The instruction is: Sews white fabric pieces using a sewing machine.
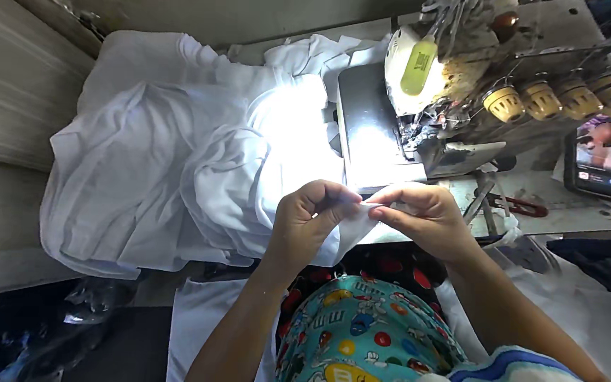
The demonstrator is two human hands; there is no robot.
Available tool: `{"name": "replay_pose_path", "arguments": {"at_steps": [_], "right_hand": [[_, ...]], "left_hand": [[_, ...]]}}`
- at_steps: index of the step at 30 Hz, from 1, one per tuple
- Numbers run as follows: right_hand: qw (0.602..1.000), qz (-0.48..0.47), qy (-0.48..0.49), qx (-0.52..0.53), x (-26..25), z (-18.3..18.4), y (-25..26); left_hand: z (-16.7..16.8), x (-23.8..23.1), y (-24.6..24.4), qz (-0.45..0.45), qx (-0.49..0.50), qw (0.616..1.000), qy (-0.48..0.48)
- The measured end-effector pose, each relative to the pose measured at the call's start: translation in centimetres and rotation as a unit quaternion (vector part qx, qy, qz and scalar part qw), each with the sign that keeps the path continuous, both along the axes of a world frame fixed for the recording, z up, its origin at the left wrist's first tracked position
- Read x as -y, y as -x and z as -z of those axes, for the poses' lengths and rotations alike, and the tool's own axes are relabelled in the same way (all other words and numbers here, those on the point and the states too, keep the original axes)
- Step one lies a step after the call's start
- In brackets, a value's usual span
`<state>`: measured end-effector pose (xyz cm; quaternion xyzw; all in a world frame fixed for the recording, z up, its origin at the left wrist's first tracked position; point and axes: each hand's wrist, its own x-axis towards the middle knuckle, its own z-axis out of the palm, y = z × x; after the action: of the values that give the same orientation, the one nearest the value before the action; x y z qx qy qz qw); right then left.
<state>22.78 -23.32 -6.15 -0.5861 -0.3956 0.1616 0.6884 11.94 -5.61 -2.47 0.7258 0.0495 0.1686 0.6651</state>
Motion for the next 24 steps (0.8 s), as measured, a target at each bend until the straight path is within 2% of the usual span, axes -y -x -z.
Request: {"name": "replay_pose_path", "arguments": {"at_steps": [4,8,11,13,15,19,24], "right_hand": [[1.000,0.007,0.001,0.025,0.1,0.2,0.2],[0.995,0.027,-0.009,0.096,-0.5,-0.7,0.9],[0.990,0.076,-0.037,0.110,-0.7,-1.8,0.3],[0.988,0.118,-0.043,0.092,-0.3,-1.8,-0.6],[0.984,0.171,-0.023,0.047,0.5,-1.0,-1.1],[0.969,0.236,0.071,-0.027,2.8,2.0,-0.9],[0.969,0.230,0.067,-0.061,3.8,3.5,-0.6]], "left_hand": [[0.6,-0.3,0.3,-0.066,-0.007,0.993,-0.102],[-0.3,0.4,0.2,-0.058,-0.049,0.997,-0.028],[-0.8,1.4,-2.0,-0.061,0.075,0.989,-0.109],[-0.4,2.0,-4.7,-0.075,0.191,0.953,-0.223],[1.0,2.4,-7.4,-0.061,0.252,0.916,-0.306],[5.0,4.3,-9.9,-0.007,0.179,0.930,-0.321],[5.9,5.4,-9.5,-0.066,0.144,0.913,-0.377]]}}
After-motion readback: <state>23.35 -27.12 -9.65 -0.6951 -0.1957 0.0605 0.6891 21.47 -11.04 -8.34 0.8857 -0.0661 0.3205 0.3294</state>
